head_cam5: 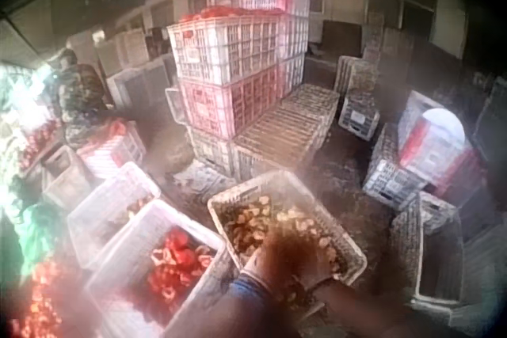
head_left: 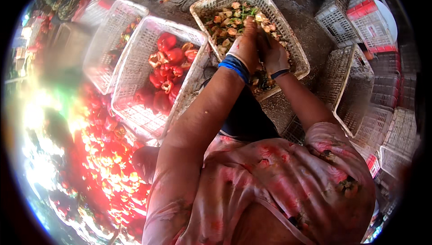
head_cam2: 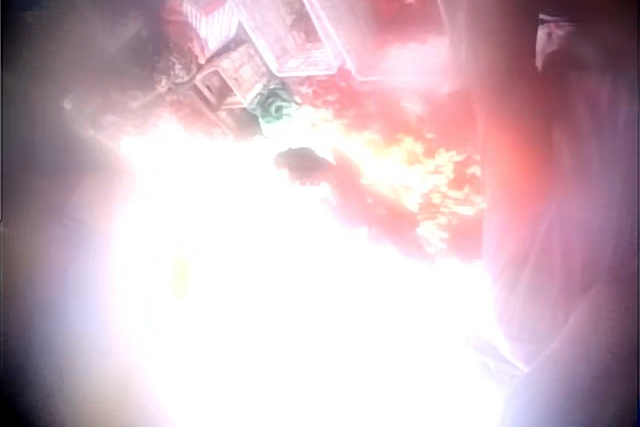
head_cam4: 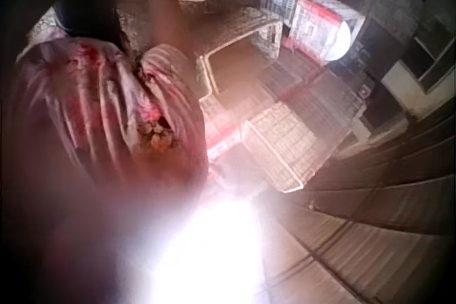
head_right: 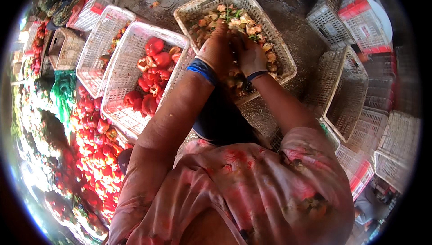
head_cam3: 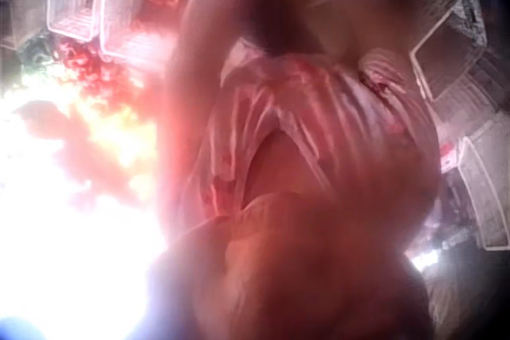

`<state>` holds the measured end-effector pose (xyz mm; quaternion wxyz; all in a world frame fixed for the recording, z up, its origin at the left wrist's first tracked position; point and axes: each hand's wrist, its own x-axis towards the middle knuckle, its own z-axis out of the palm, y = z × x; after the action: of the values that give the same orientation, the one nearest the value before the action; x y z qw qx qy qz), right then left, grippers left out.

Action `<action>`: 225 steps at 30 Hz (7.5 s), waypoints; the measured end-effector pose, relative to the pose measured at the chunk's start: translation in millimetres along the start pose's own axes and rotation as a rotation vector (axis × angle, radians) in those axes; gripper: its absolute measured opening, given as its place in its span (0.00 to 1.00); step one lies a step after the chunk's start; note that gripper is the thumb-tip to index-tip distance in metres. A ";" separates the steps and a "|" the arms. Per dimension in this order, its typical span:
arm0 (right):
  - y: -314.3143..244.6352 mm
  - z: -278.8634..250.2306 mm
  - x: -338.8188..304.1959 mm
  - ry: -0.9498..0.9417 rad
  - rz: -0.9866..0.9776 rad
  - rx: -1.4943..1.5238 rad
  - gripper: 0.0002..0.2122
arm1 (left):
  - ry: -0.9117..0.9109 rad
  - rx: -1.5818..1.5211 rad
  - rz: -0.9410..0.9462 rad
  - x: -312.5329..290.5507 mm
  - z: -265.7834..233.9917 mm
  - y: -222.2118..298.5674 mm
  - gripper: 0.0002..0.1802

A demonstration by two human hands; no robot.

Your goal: The person cuts the stems and cores out of red peppers with a knife, placing the processed peppers and the discarded pieces into separate plastic crates.

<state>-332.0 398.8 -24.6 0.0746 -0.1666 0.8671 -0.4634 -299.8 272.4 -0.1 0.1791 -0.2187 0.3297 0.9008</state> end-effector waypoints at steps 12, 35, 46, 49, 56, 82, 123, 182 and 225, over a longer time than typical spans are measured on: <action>125.9 -62.5 63.1 0.061 0.654 -0.073 0.28 | 0.361 0.343 0.563 -153.6 4.7 32.4 0.26; -195.3 310.8 -129.0 -0.983 0.494 0.191 0.19 | 0.323 -1.112 1.457 -568.0 -436.2 -175.2 0.14; -294.1 410.8 -221.2 -1.179 -0.144 0.059 0.27 | 0.568 -0.838 1.195 -515.6 -469.6 -137.8 0.29; -297.9 462.7 -255.4 -1.258 -0.415 -0.073 0.22 | 0.611 -0.738 1.099 -505.5 -452.7 -107.3 0.29; -296.1 465.9 -232.6 -1.112 -0.051 -0.159 0.07 | 1.168 0.010 0.756 -507.2 -519.7 -147.0 0.38; -166.6 155.3 53.0 -0.317 0.362 0.163 0.31 | 1.226 -0.100 1.072 -511.2 -428.3 -61.8 0.32; -246.1 326.9 -75.9 -0.807 -0.455 0.368 0.39 | 0.761 -0.232 1.268 -325.8 -281.5 49.1 0.26; -229.2 288.3 -71.5 -0.991 -0.144 0.260 0.26 | 1.054 0.323 0.726 -329.4 -277.5 48.2 0.22; -231.2 361.7 -111.9 -0.837 0.219 0.081 0.23 | 1.610 0.794 0.765 -516.8 -458.3 -146.1 0.23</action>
<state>-74.2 38.2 -38.1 0.4749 -0.2440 0.7558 -0.3792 329.2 -23.0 -125.6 -0.3436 -0.5705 0.6818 0.3027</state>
